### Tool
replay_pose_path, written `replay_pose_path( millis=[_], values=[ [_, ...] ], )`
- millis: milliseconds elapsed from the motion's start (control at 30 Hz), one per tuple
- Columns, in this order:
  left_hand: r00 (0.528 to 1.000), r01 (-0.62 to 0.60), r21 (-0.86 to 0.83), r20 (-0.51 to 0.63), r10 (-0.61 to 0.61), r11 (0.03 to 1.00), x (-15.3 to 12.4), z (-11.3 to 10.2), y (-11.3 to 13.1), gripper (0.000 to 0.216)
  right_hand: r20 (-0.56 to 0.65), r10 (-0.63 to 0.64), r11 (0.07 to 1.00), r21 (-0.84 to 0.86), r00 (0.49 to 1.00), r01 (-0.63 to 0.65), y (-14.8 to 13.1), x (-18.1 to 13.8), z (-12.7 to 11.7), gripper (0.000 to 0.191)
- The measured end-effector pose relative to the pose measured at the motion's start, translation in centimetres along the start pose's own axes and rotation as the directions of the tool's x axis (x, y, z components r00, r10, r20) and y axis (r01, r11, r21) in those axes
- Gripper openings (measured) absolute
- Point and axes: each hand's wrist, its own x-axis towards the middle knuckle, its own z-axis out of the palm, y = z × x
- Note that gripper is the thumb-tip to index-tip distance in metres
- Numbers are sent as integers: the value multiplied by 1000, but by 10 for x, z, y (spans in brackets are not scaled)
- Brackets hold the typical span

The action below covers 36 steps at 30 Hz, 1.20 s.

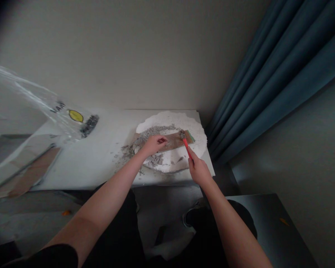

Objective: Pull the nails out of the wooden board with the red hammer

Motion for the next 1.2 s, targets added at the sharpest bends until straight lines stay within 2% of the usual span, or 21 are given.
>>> replay_pose_path(
  millis=[100,233,800,1200],
  values=[
    [999,41,-66,0,-41,997,2,3,-4,15,5,6,1000,7,1000,-6,1,1,-1,61],
    [998,27,-94,-54,-32,995,5,8,-9,17,2,-1,1000,5,1000,1,2,1,-3,61],
    [1000,-12,3,3,12,1000,3,13,-3,15,-7,-19,1000,9,1000,19,3,1,-3,61],
    [998,-41,13,-47,41,999,0,18,-5,12,-31,-36,997,63,999,38,2,1,-3,59]
  ],
)
